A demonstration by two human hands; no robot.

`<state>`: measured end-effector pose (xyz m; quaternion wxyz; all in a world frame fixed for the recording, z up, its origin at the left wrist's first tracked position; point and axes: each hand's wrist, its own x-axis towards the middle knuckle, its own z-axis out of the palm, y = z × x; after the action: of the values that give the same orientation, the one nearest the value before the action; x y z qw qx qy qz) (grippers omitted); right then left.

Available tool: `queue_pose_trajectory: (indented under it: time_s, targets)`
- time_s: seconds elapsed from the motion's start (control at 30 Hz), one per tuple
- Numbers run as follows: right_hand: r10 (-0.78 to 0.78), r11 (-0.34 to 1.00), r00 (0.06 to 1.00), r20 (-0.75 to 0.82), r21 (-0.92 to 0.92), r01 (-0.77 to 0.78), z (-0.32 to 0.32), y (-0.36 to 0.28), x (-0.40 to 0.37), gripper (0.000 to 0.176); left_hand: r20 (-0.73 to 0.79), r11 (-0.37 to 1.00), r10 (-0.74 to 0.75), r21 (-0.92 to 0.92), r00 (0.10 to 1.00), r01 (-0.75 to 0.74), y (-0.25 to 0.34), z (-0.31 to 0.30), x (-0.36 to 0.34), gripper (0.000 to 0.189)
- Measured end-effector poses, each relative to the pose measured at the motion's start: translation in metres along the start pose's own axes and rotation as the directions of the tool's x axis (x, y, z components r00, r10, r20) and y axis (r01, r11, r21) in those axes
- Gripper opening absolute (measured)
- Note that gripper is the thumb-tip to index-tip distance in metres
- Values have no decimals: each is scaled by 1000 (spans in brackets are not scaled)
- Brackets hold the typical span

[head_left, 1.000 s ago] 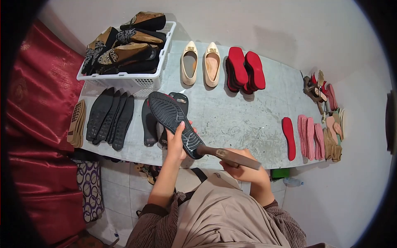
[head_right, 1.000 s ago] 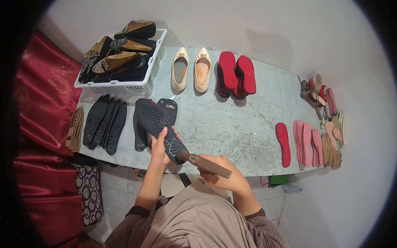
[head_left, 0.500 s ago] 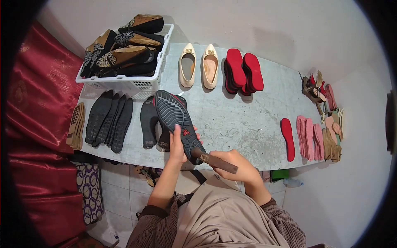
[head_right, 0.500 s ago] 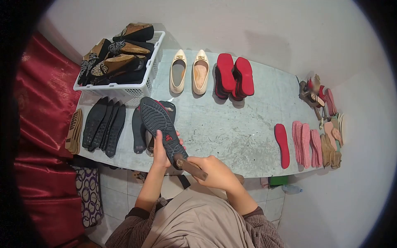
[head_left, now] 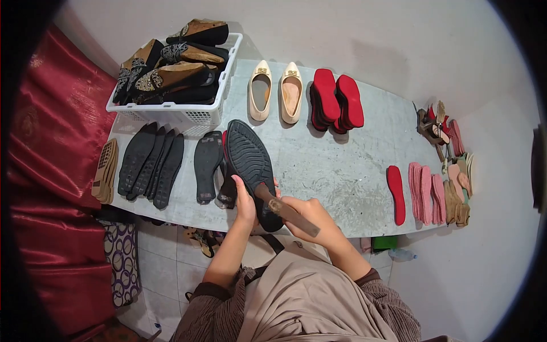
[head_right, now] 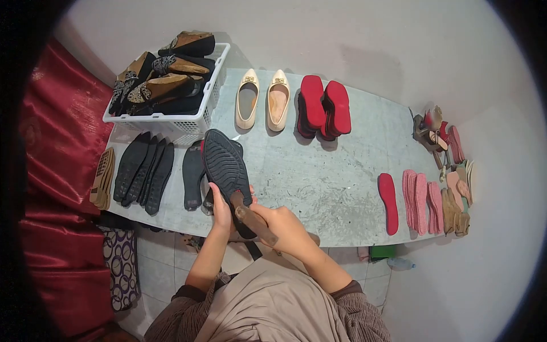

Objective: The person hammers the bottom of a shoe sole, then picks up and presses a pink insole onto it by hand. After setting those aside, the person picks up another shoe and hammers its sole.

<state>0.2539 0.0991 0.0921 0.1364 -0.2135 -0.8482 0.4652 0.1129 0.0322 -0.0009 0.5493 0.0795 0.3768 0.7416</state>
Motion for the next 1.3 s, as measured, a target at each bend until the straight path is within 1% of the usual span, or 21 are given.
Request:
queue_pose_trajectory:
  time_s: [0.17, 0.23, 0.27, 0.33, 0.4, 0.47, 0.53, 0.57, 0.63, 0.67, 0.73, 0.83, 0.87, 0.93, 0.97, 1.03, 1.07, 1.13, 1.17, 1.23, 1.3]
  targets:
    - [-40, 999, 996, -77, -24, 39, 3, -5, 1, 25, -143, 998, -40, 47, 989, 47, -3, 1, -3, 93]
    - [-49, 999, 990, -133, -8, 48, 4, -6, 4, 24, 45, 996, -72, 51, 996, 69, -5, -10, 2, 95]
    - [-16, 999, 993, -113, -34, 13, 5, -3, 5, 24, 51, 996, -70, 53, 996, 67, -9, -11, 3, 95]
    - [14, 998, 996, -93, -62, -19, 6, 0, 7, 24, -152, 978, -199, -88, 968, 187, -13, -6, 3, 99]
    - [-58, 998, 978, -198, -30, 53, 12, 0, 5, 23, -158, 986, -159, -73, 974, 149, -19, -14, 7, 92]
    - [-43, 999, 980, -193, 13, 47, 20, 9, 10, 21, -164, 991, -128, -57, 978, 120, -24, -21, 5, 85]
    - [-41, 997, 979, -198, 50, 51, 19, 11, 13, 20, -71, 958, -246, -166, 967, 232, -16, -16, 5, 84]
    - [-30, 999, 982, -187, 32, 36, 16, 9, 14, 19, -68, 960, -242, -165, 968, 228, -14, -10, 2, 84]
    - [-16, 1000, 985, -171, 14, 19, 16, 8, 15, 18, -244, 988, -157, -37, 957, 153, 2, 20, -12, 81]
    - [-27, 999, 976, -217, 15, 31, 18, 8, 15, 17, -246, 987, -159, -41, 956, 154, -1, 16, -11, 81]
    - [-39, 999, 964, -262, 13, 44, 18, 8, 15, 17, -77, 997, -63, -52, 995, 59, -9, 4, -7, 78]
    - [-66, 997, 978, -200, 34, 74, 10, 3, 21, 15, -90, 998, -22, -58, 996, 16, -15, 4, -5, 75]
    - [-126, 992, 957, -261, -30, 122, 8, -4, 21, 12, -91, 998, -18, -59, 996, 13, -14, 5, -5, 75]
    - [-182, 982, 932, -312, -96, 160, 7, -8, 20, 8, -86, 988, 83, 139, 993, -70, -8, 12, -10, 76]
    - [-158, 986, 939, -306, -91, 137, 8, -8, 20, 7, -88, 988, 79, 136, 993, -67, -12, 8, -10, 76]
    - [-84, 994, 972, -219, -89, 66, 6, 0, 24, 6, 31, 993, 14, -119, 999, -10, -18, -5, -2, 68]
    - [-86, 994, 971, -224, -90, 68, 4, 0, 23, 6, 35, 993, 15, -116, 999, -10, -22, -9, -1, 68]
    - [-71, 993, 972, -224, -106, 48, 2, 0, 23, 4, 17, 979, 115, 165, 993, -116, -20, -10, -1, 52]
    - [-74, 993, 973, -220, -107, 52, 3, 0, 24, 4, 15, 979, 119, 164, 993, -120, -20, -10, 1, 52]
    - [-108, 994, 926, -361, -53, 95, 10, 1, 21, 4, -7, 835, 231, 514, 973, -194, -11, 3, -4, 34]
    - [-74, 997, 945, -320, -52, 60, 9, 0, 25, 3, -56, 864, 229, 471, 972, -177, -20, -6, 1, 30]
